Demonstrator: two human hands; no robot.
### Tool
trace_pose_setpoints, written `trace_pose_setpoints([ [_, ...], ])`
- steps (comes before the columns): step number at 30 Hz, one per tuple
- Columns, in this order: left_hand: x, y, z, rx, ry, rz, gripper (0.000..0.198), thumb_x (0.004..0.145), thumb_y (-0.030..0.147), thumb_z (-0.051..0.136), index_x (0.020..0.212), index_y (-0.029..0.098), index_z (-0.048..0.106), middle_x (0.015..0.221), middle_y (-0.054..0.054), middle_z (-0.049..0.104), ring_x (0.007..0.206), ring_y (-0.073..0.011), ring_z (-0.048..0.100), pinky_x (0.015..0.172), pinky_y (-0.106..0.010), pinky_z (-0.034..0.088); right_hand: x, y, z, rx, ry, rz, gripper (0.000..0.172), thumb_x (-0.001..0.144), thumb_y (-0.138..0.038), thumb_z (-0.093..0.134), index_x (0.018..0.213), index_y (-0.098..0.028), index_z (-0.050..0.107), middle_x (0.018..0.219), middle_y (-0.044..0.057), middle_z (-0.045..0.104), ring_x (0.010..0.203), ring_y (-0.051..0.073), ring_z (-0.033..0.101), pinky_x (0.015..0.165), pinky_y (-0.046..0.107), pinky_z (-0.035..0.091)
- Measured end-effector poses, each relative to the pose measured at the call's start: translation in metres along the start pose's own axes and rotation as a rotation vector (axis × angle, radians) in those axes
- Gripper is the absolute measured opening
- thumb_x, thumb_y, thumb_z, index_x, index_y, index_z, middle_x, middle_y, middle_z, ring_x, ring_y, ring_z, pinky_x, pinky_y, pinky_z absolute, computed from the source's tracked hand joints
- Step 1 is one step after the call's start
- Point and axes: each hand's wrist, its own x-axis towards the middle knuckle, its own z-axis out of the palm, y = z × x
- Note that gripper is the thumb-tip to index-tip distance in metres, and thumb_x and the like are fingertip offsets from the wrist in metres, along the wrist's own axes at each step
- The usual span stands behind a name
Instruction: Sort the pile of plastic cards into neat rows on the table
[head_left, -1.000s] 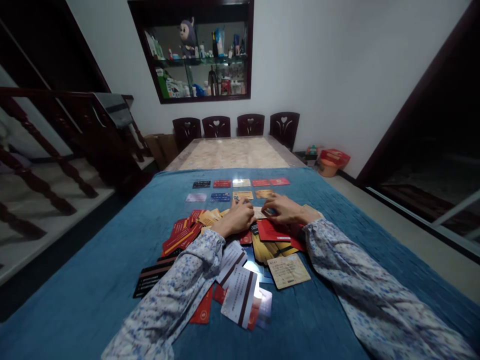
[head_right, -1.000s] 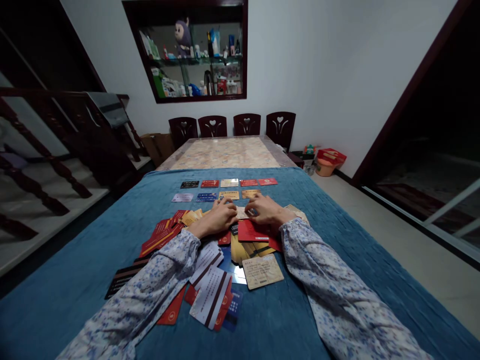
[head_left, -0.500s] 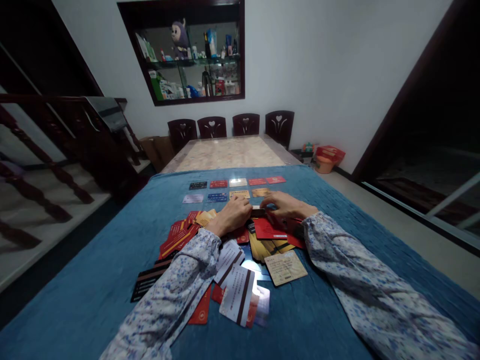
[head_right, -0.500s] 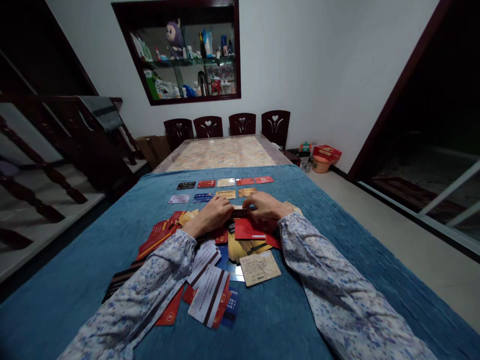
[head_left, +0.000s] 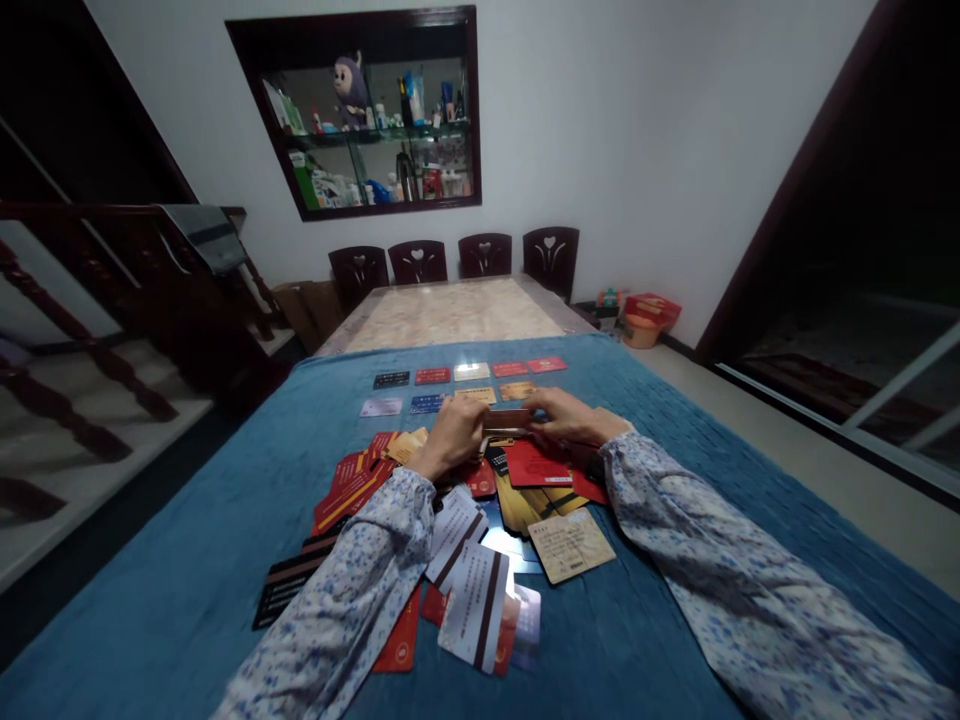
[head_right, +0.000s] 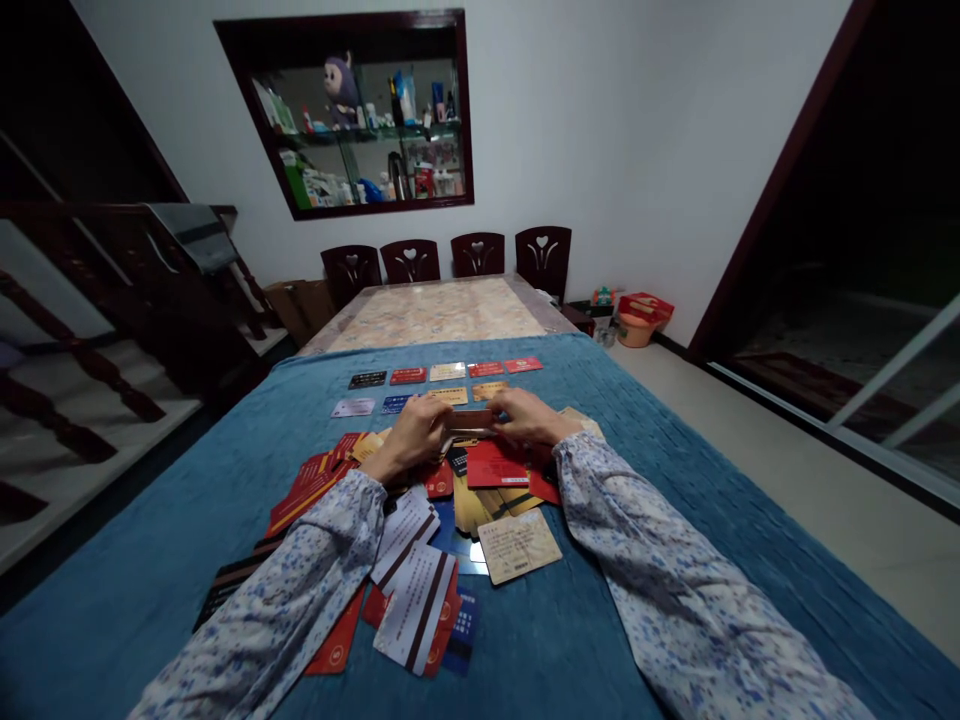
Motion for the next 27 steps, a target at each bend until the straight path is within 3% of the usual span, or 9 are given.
trace_pose_setpoints([
  [6,0.003,-0.003,0.009,-0.094,0.068,-0.071,0.029,0.087,0.009,0.049,0.091,0.017,0.076,0.093,-0.010,0.076,0.089,-0.0231,0.065,0.086,-0.036,0.049,0.000,0.001,0.006,0.161,0.070,-0.024,0.016,0.078,-0.018,0.061,0.085,-0.016,0.075,0.088,0.005,0.076,0.085,0.020,0.067,0.078,0.027,0.047],
  [13,0.003,-0.008,0.018,-0.178,0.120,-0.077,0.028,0.082,0.005,0.054,0.089,0.017,0.078,0.089,-0.007,0.075,0.087,-0.0207,0.065,0.085,-0.032,0.050,-0.001,0.004,0.002,0.237,0.286,-0.114,0.015,0.082,-0.029,0.062,0.078,-0.018,0.071,0.083,0.005,0.073,0.081,0.021,0.063,0.078,0.030,0.047],
  [21,0.001,-0.006,0.018,-0.192,0.085,-0.075,0.023,0.089,0.012,0.057,0.093,0.018,0.079,0.096,-0.009,0.077,0.096,-0.0232,0.067,0.089,-0.034,0.051,0.002,0.003,0.007,0.330,0.405,-0.083,0.016,0.087,-0.033,0.057,0.086,-0.019,0.065,0.085,0.004,0.071,0.081,0.019,0.064,0.079,0.030,0.049],
  [27,0.002,-0.005,0.017,-0.203,0.182,-0.137,0.022,0.090,0.013,0.055,0.096,0.018,0.076,0.100,-0.009,0.077,0.099,-0.0240,0.066,0.095,-0.039,0.051,0.004,0.000,0.008,0.232,0.470,-0.091,0.020,0.092,-0.030,0.057,0.103,-0.019,0.070,0.093,0.008,0.075,0.081,0.020,0.066,0.076,0.031,0.049],
])
